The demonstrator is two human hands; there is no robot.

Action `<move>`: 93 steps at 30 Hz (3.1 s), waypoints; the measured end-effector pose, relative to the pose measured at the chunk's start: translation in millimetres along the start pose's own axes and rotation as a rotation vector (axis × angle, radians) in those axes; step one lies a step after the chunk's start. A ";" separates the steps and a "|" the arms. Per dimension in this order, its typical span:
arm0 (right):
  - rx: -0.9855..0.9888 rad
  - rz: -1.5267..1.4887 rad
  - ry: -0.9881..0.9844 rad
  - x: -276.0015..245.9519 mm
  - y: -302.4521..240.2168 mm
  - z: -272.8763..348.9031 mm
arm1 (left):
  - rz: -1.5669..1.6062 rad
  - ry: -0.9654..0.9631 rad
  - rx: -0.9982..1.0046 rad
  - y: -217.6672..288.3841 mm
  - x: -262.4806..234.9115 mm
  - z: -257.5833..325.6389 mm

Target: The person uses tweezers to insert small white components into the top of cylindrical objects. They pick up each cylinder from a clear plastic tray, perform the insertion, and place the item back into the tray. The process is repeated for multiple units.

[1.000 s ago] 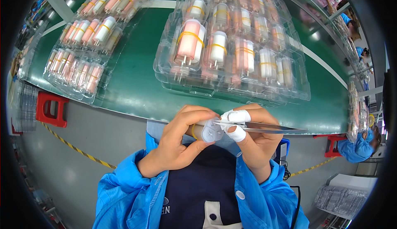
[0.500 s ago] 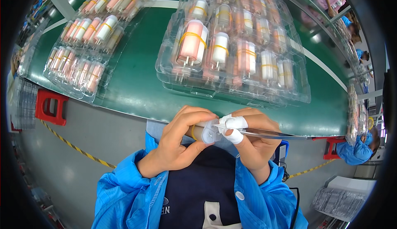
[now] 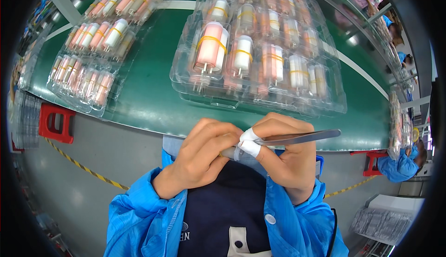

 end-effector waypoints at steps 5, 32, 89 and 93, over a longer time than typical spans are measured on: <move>0.007 -0.069 0.054 -0.6 10.2 -0.9 | -0.003 0.024 -0.124 -13.3 -3.9 2.8; 0.040 -0.456 0.248 -2.6 27.2 20.6 | 0.861 0.103 -0.575 -42.0 14.6 21.9; -0.047 -0.299 0.366 -3.4 22.6 21.4 | 0.039 0.064 -0.144 -9.0 -3.1 1.9; -0.117 -0.182 0.339 -5.0 12.8 16.4 | -0.056 0.030 -0.093 -6.0 -1.9 -0.7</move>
Point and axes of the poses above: each hand's wrist, its own z-axis away from the middle knuckle, its own x-axis out of the palm, y = z × x, the point moved 10 cm from there along -z, towards the middle knuckle, and after that the axes turned 11 degrees about z, right-handed, at the moved point
